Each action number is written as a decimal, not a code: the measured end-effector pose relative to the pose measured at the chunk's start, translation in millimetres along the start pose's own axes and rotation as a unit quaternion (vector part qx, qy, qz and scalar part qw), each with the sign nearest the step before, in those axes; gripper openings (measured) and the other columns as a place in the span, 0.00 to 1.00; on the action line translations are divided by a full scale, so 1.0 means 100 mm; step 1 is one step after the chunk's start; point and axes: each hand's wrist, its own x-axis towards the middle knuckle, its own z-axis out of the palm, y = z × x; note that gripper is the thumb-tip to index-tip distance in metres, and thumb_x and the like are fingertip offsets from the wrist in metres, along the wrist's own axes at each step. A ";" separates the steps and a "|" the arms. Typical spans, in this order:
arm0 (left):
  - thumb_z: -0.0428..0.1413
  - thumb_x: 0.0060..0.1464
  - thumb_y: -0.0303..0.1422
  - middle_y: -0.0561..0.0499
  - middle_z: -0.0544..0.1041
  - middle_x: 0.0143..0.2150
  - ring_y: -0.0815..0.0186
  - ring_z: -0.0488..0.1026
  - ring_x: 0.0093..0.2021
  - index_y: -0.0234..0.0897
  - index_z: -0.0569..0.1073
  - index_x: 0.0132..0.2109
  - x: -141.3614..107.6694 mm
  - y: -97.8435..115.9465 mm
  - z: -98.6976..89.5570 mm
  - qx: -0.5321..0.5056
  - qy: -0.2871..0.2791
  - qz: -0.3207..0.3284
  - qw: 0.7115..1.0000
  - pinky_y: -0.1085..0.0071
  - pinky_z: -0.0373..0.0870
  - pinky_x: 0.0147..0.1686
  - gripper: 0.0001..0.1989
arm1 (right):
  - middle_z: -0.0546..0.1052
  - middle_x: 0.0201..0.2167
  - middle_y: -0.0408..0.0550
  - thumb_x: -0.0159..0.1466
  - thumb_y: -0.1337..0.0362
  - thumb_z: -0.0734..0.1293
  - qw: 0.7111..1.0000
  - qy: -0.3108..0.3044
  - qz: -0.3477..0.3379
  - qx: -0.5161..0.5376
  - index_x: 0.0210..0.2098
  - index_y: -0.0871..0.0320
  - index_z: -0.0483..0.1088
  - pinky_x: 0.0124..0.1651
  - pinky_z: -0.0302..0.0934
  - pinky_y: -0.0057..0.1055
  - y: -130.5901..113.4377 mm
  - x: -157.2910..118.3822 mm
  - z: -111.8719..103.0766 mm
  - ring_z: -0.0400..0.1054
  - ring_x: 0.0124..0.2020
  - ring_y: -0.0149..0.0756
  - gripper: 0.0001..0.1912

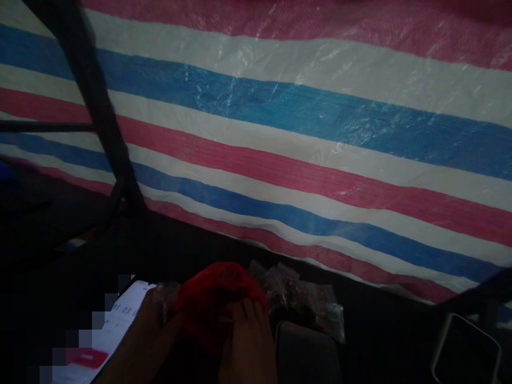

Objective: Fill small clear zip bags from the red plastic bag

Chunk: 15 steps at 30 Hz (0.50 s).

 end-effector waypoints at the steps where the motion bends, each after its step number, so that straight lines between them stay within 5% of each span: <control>1: 0.52 0.49 0.42 0.37 0.82 0.45 0.42 0.84 0.46 0.42 0.65 0.48 0.00 0.01 -0.01 -0.024 -0.005 -0.005 1.000 0.50 0.79 0.45 0.19 | 0.83 0.52 0.52 0.61 0.77 0.61 1.000 0.001 0.000 0.014 0.51 0.52 0.79 0.62 0.68 0.48 -0.02 0.00 -0.02 0.77 0.57 0.51 0.25; 4: 0.53 0.49 0.42 0.44 0.82 0.41 0.47 0.84 0.42 0.44 0.67 0.46 -0.02 0.01 -0.02 -0.077 -0.020 -0.020 0.997 0.53 0.80 0.43 0.17 | 0.83 0.50 0.51 0.57 0.79 0.62 1.000 -0.008 0.008 0.027 0.48 0.53 0.79 0.60 0.68 0.46 -0.09 0.01 -0.01 0.77 0.54 0.49 0.25; 10: 0.62 0.41 0.40 0.48 0.84 0.41 0.48 0.84 0.43 0.43 0.68 0.50 -0.05 0.01 0.06 -0.196 -0.018 -0.036 0.980 0.57 0.82 0.40 0.26 | 0.81 0.59 0.56 0.56 0.78 0.63 0.999 -0.035 0.029 -0.011 0.58 0.56 0.78 0.66 0.65 0.51 -0.09 0.01 0.03 0.75 0.61 0.55 0.33; 15: 0.64 0.41 0.38 0.48 0.86 0.41 0.48 0.85 0.43 0.43 0.73 0.45 -0.03 0.01 0.12 -0.233 -0.041 -0.017 0.971 0.56 0.84 0.43 0.21 | 0.82 0.57 0.56 0.57 0.78 0.62 0.998 -0.048 0.038 -0.009 0.56 0.55 0.80 0.65 0.66 0.54 -0.12 0.03 0.02 0.75 0.61 0.56 0.31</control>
